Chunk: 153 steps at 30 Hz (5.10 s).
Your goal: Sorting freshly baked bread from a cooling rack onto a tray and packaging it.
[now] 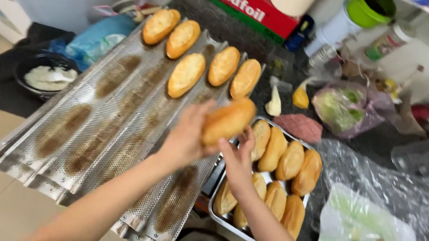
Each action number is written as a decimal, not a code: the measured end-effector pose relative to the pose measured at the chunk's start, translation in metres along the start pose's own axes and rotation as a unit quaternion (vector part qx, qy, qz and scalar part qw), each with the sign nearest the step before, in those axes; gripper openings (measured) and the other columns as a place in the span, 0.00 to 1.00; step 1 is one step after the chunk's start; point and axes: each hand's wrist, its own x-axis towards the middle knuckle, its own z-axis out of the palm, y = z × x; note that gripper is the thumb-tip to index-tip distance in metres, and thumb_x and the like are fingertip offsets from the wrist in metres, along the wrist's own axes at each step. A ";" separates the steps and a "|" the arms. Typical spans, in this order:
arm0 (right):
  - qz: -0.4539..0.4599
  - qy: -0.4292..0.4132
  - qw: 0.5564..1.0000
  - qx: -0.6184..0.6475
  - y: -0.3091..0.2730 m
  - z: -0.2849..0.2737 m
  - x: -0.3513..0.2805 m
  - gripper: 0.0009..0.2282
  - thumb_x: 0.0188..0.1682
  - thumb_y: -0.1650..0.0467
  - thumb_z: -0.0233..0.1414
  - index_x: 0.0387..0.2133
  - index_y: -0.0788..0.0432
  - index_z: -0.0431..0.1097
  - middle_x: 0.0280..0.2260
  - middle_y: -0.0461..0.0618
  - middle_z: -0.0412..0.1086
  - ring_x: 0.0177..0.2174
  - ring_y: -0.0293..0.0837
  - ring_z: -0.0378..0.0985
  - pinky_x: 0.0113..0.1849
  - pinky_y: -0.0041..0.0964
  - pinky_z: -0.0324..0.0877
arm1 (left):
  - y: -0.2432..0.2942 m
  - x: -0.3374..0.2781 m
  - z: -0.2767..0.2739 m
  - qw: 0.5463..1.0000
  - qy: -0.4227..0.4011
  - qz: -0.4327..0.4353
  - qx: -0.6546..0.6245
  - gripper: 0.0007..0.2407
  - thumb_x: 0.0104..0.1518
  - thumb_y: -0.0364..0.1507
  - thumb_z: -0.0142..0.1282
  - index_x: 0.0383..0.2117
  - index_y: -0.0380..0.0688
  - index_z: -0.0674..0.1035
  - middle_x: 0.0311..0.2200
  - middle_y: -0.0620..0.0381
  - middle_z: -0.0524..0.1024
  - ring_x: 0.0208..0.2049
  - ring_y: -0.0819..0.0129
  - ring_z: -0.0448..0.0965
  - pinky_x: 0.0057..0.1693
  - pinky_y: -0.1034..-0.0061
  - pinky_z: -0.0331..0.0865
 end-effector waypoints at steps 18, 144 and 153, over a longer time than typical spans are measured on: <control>0.102 0.316 0.943 -0.002 -0.005 -0.121 -0.070 0.38 0.41 0.72 0.60 0.67 0.60 0.48 0.52 0.55 0.69 0.49 0.46 0.74 0.49 0.39 0.72 | -0.192 0.082 0.063 0.961 -0.121 -0.132 0.212 0.40 0.48 0.42 0.72 0.66 0.37 0.64 0.55 0.37 0.69 0.57 0.40 0.67 0.61 0.49 0.62; -0.062 0.242 0.900 -0.358 0.043 -0.237 -0.039 0.22 0.53 0.67 0.55 0.58 0.62 0.60 0.58 0.63 0.50 0.56 0.57 0.58 0.57 0.47 0.59 | 0.101 -0.114 0.157 0.962 -0.245 -0.118 -0.011 0.34 0.51 0.32 0.65 0.66 0.42 0.62 0.58 0.37 0.59 0.59 0.37 0.61 0.62 0.52 0.61; -0.133 0.231 0.880 -0.393 0.003 -0.210 -0.034 0.17 0.53 0.70 0.55 0.56 0.59 0.64 0.56 0.60 0.56 0.55 0.55 0.61 0.56 0.45 0.61 | 0.069 -0.076 0.134 0.948 -0.242 -0.195 -0.071 0.39 0.43 0.38 0.72 0.62 0.42 0.63 0.56 0.39 0.58 0.59 0.42 0.60 0.63 0.58 0.59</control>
